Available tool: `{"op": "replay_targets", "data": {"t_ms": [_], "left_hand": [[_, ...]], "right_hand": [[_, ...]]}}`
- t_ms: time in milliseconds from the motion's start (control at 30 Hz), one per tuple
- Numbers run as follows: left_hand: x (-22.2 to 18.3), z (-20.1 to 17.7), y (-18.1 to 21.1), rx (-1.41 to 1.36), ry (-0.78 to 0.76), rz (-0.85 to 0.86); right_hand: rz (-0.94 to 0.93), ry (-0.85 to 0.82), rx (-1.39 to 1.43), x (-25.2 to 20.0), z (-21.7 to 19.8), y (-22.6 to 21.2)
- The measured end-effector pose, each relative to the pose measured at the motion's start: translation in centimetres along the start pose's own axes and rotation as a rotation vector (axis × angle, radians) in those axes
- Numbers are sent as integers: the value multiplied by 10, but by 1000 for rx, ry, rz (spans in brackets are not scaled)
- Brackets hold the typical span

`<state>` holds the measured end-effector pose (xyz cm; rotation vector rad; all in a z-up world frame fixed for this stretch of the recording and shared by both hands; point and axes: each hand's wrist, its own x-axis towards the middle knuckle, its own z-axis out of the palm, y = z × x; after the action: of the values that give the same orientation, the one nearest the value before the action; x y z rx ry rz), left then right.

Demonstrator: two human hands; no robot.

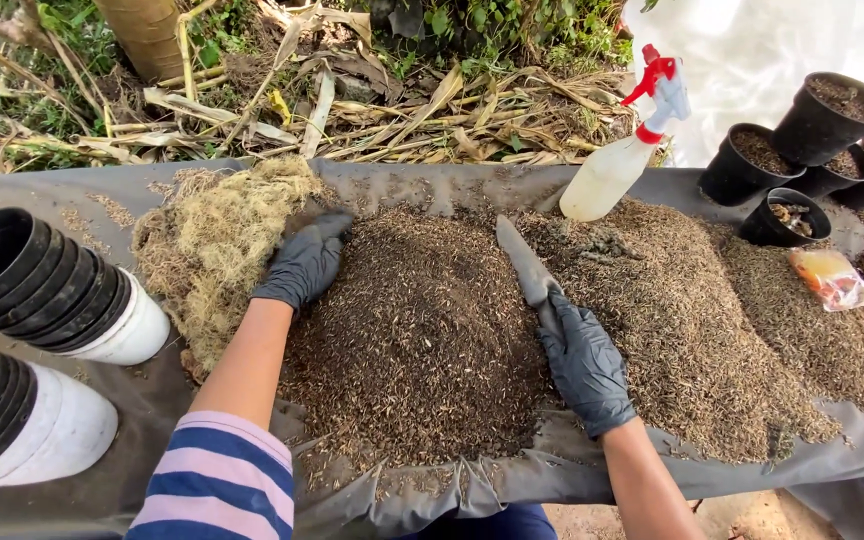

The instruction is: Mixing different types of soil and organic matter on a work surface using a hand trowel and gloved hands to create a potting mix.

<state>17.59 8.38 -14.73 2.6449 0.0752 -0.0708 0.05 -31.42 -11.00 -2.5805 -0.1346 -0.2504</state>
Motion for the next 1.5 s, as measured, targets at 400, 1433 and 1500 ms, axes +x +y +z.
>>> {"op": "replay_targets", "data": {"t_ms": [400,1433,1500], "left_hand": [[-18,-48,39,-398,-164,61],[-147,-81,92,-709,-188,539],[-163,-75,77,-738,-83,548]], "right_hand": [[20,45,26,-2,1,-5],[336,-104,167,-1,-13,-16],[407,-111,243,5,-23,-25]]}}
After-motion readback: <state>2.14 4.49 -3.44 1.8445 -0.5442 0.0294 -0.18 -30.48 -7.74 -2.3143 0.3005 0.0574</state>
